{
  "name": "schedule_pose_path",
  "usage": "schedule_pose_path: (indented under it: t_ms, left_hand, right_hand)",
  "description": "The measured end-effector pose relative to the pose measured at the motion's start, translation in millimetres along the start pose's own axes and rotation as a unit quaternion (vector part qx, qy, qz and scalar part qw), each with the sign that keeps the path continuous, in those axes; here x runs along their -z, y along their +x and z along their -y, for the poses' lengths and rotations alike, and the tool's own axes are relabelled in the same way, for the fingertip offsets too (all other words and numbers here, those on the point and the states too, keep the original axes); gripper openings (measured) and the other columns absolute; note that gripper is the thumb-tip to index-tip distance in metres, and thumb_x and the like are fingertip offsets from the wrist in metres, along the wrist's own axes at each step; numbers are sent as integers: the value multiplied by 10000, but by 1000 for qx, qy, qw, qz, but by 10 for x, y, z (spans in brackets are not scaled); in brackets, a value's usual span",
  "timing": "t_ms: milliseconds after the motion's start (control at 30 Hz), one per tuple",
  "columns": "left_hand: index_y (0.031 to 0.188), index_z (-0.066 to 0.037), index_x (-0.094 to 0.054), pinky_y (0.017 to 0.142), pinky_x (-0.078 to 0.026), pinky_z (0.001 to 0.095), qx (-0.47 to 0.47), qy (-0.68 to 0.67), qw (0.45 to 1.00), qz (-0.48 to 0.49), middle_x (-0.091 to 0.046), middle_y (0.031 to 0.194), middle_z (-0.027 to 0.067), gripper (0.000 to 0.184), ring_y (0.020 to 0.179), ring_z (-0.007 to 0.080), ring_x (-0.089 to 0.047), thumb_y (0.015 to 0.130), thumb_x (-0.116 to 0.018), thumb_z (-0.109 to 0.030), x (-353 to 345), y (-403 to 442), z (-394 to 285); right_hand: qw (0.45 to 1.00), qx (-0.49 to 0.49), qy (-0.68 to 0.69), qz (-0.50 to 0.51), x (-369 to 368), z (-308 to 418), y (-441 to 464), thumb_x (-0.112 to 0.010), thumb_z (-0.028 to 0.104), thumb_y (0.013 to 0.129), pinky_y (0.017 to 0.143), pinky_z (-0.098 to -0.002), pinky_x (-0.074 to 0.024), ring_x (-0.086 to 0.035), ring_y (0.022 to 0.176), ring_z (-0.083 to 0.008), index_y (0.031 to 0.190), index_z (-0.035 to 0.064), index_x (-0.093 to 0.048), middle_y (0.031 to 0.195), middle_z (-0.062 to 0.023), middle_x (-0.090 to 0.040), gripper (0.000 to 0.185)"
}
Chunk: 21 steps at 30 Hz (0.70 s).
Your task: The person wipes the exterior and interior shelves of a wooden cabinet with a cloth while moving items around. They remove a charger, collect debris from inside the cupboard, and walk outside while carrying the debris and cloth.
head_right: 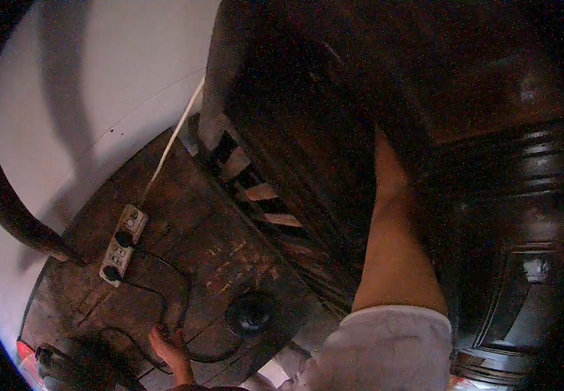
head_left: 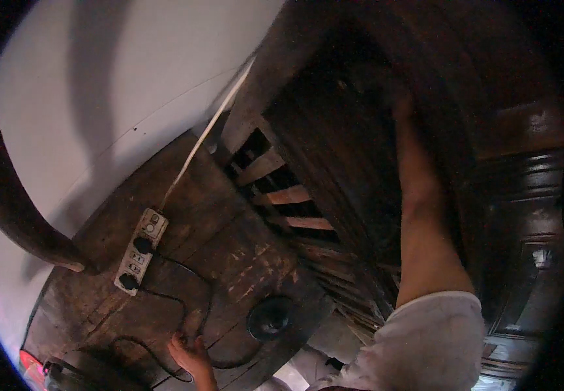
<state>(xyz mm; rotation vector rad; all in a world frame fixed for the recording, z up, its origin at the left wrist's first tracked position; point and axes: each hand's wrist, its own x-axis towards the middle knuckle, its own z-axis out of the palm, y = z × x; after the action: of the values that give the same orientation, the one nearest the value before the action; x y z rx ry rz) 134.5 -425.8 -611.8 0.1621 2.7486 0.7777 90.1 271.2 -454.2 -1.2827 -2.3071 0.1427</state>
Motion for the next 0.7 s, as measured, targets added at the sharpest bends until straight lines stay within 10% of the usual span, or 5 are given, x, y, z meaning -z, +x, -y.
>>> schedule_pose_path:
  t_ms: [700]
  left_hand:
    - [1015, -20, -472, 741, -378, 411, 28, -38, 999, 3, -479, 921, 170, 553, 870, 368, -466, 536, -742, -75, -78, -7, 192]
  right_hand:
    - [999, -27, -18, 11, 162, 168, -108, -492, 217, 798, 939, -371, -350, -460, 1102, -274, 1177, 70, -487, 1230, -113, -463, 407]
